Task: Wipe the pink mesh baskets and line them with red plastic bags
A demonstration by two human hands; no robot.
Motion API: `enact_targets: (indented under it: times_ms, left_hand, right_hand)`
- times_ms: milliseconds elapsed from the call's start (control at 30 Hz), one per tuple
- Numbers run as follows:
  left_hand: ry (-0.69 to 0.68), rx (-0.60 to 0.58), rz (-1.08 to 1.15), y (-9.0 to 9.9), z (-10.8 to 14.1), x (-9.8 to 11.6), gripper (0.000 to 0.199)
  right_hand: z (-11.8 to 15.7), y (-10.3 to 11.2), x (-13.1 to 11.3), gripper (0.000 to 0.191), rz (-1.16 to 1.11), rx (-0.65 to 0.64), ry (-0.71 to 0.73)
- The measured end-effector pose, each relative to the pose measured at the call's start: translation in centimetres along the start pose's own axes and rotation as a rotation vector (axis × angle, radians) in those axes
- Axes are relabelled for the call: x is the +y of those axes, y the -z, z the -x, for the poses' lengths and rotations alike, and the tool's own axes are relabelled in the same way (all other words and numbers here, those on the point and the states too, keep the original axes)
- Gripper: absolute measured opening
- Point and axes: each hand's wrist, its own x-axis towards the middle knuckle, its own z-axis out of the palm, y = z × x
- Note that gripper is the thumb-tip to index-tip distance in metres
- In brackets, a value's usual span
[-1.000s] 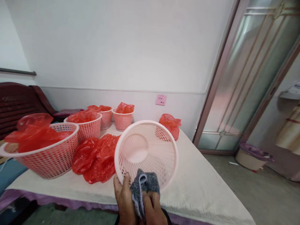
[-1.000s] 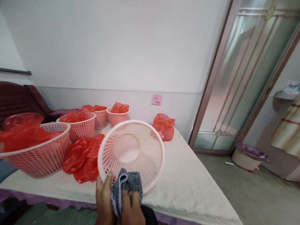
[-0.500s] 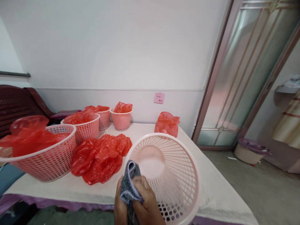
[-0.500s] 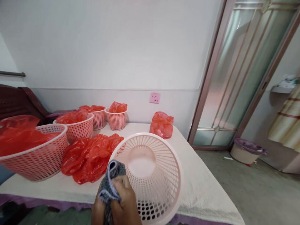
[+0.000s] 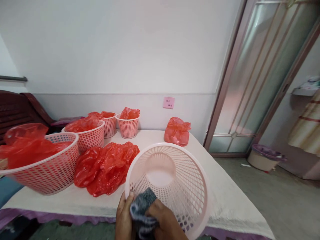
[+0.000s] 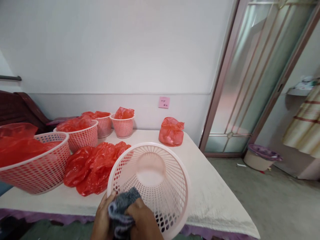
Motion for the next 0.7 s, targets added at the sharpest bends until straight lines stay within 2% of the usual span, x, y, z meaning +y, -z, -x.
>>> enact_targets:
  times_ms: [67, 133, 233, 267, 367, 433, 500, 600, 700]
  left_hand:
    - [-0.012, -0.043, 0.037, -0.2, -0.1, 0.0, 0.045]
    - [-0.057, -0.031, -0.031, -0.3, -0.2, -0.1, 0.042]
    - [-0.105, -0.041, -0.128, 0.1, -0.2, -0.4, 0.038]
    - [-0.131, -0.043, -0.159, 0.4, -0.2, -0.6, 0.036]
    - [-0.235, -0.006, -0.27, 1.4, 0.1, -1.7, 0.028]
    - [-0.262, 0.008, -0.28, 1.9, 0.5, -2.3, 0.027]
    - [-0.233, 0.006, -0.239, 2.0, 0.9, -2.6, 0.028]
    - [-0.137, -0.009, -0.168, 1.4, 1.2, -2.6, 0.037]
    - [-0.039, -0.025, -0.12, 0.8, 1.6, -2.7, 0.052]
  right_hand:
    - [0.0, 0.4, -0.7, 0.032, -0.132, 0.02, -0.016]
    - [-0.1, 0.5, -1.4, 0.036, -0.171, -0.033, -0.025]
    - [-0.3, -0.1, -1.6, 0.057, -0.121, -0.091, -0.012]
    - [-0.3, -0.2, -1.5, 0.059, -0.086, -0.089, -0.025]
    - [-0.5, -0.3, -0.3, 0.046, -0.022, -0.032, -0.083]
    - [-0.6, 0.1, 0.9, 0.031, -0.111, 0.019, -0.146]
    - [-0.8, 0.9, 2.2, 0.023, -0.323, 0.112, -0.262]
    - [-1.4, 2.6, 3.8, 0.023, -0.691, 0.384, -0.438]
    - [-2.8, 4.3, 4.5, 0.029, -0.894, 0.663, -0.467]
